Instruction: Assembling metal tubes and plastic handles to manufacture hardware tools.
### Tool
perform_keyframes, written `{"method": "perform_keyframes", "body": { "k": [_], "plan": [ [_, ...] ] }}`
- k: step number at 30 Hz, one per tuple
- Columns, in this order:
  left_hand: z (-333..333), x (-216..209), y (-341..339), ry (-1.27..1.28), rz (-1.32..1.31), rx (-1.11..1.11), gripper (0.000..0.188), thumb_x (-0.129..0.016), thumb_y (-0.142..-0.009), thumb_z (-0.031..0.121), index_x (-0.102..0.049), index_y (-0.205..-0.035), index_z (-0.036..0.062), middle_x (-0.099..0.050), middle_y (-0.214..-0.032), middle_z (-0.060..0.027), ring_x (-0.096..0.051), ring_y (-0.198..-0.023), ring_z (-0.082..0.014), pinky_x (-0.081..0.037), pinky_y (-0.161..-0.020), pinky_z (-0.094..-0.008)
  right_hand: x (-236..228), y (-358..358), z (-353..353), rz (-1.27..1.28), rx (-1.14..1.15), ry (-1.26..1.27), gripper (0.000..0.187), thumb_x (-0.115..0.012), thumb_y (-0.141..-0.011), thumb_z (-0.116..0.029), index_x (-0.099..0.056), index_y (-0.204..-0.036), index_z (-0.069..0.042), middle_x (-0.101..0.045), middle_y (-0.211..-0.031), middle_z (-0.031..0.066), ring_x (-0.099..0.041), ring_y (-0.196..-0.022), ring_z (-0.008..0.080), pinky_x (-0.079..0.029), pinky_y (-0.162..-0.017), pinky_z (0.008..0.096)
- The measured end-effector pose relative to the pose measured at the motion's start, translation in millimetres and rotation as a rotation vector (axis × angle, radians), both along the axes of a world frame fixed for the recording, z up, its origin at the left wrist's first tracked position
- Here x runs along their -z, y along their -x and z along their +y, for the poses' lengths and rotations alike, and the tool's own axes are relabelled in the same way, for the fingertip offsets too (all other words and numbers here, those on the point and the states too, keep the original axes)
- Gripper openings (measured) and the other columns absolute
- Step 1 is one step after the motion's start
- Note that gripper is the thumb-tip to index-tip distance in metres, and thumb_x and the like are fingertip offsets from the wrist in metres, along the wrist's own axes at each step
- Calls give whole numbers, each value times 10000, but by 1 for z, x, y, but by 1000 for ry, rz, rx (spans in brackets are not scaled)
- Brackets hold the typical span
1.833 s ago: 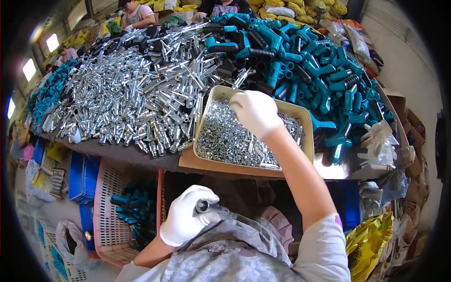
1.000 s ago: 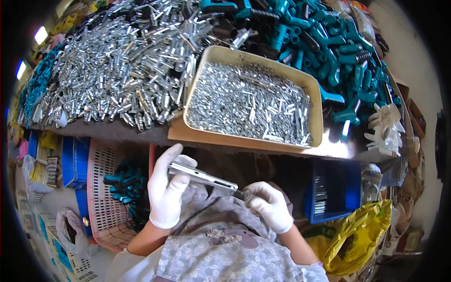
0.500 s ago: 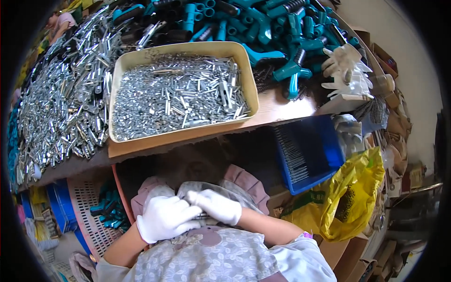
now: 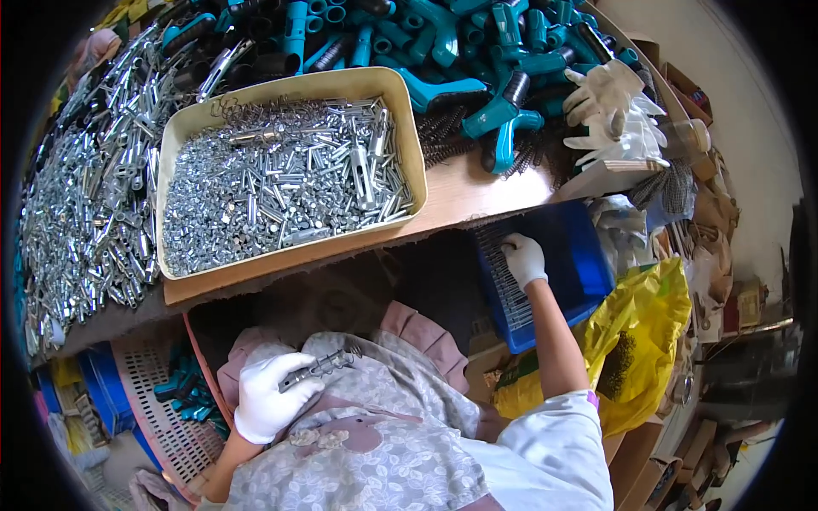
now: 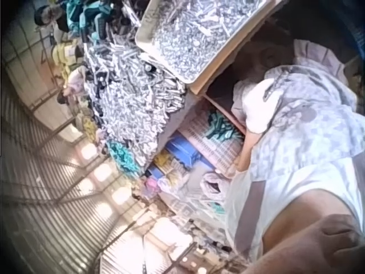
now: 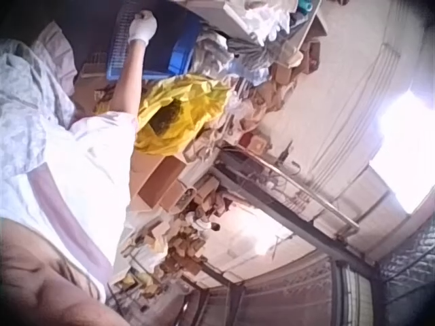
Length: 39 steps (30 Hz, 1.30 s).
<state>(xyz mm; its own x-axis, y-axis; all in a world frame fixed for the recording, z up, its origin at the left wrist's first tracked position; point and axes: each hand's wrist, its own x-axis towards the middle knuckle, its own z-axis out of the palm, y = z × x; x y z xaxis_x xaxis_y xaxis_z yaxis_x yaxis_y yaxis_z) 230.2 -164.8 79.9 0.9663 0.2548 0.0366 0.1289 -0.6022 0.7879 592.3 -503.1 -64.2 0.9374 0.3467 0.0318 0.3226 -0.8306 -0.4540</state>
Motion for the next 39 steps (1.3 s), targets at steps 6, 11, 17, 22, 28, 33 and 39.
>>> {"method": "perform_keyframes", "body": {
  "k": [6,11,17,22,28,33,39],
  "plan": [
    [-14,-4,-8,-48,-67,-23,376,-854,-697,126,-710,-1036,47,-716,-843,-156,-706,-726,-308,-534,-654,-359,78,-67,42,-56,-149,594,320,-583,-874,-246,-723,-1130,-115,-696,-1167,154,-653,-1066,350,-510,-937,480],
    [-17,-6,-15,-27,-55,19,337,-843,-725,116,-718,-1028,40,-719,-865,-143,-697,-710,-289,-524,-630,-342,127,-96,51,-619,-185,160,522,-484,-954,-315,-504,-1390,-29,-477,-1459,212,-437,-1346,372,-337,-1126,497],
    [-15,-4,-26,-13,-58,69,323,-830,-731,95,-718,-1028,30,-717,-879,-138,-700,-743,-291,-534,-649,-344,80,-90,68,-423,-149,84,542,-448,-976,-344,-469,-1415,-27,-442,-1480,225,-411,-1357,384,-323,-1133,496],
    [-12,-6,-31,96,-73,17,320,-816,-749,85,-713,-1042,5,-718,-904,-147,-703,-771,-285,-535,-677,-334,56,-76,14,-713,-288,343,541,-541,-942,-390,-535,-1325,-8,-571,-1318,245,-540,-1200,385,-414,-1045,477],
    [-6,5,-25,389,192,-124,407,-752,-845,88,-631,-1221,-9,-721,-1007,-133,-679,-902,-161,-538,-817,-302,-84,75,38,462,303,-1078,201,-601,-898,-48,-547,-1087,-5,-602,-803,97,-573,-624,124,-511,-539,278],
    [-15,1,-19,337,44,-69,527,-795,-794,92,-593,-1272,-1,-655,-1160,-157,-662,-1033,-244,-512,-899,-327,-103,206,120,1197,76,-1563,195,-670,-856,-89,-542,-1002,-103,-573,-882,71,-566,-779,169,-492,-648,278],
    [12,-19,12,323,-213,-301,437,-787,-780,68,-653,-1188,-13,-675,-1013,-146,-676,-898,-236,-526,-810,-314,-126,245,177,1613,-220,-1524,296,-708,-895,-57,-577,-1156,-2,-636,-1201,241,-677,-1043,323,-558,-875,434]
  ]
}}
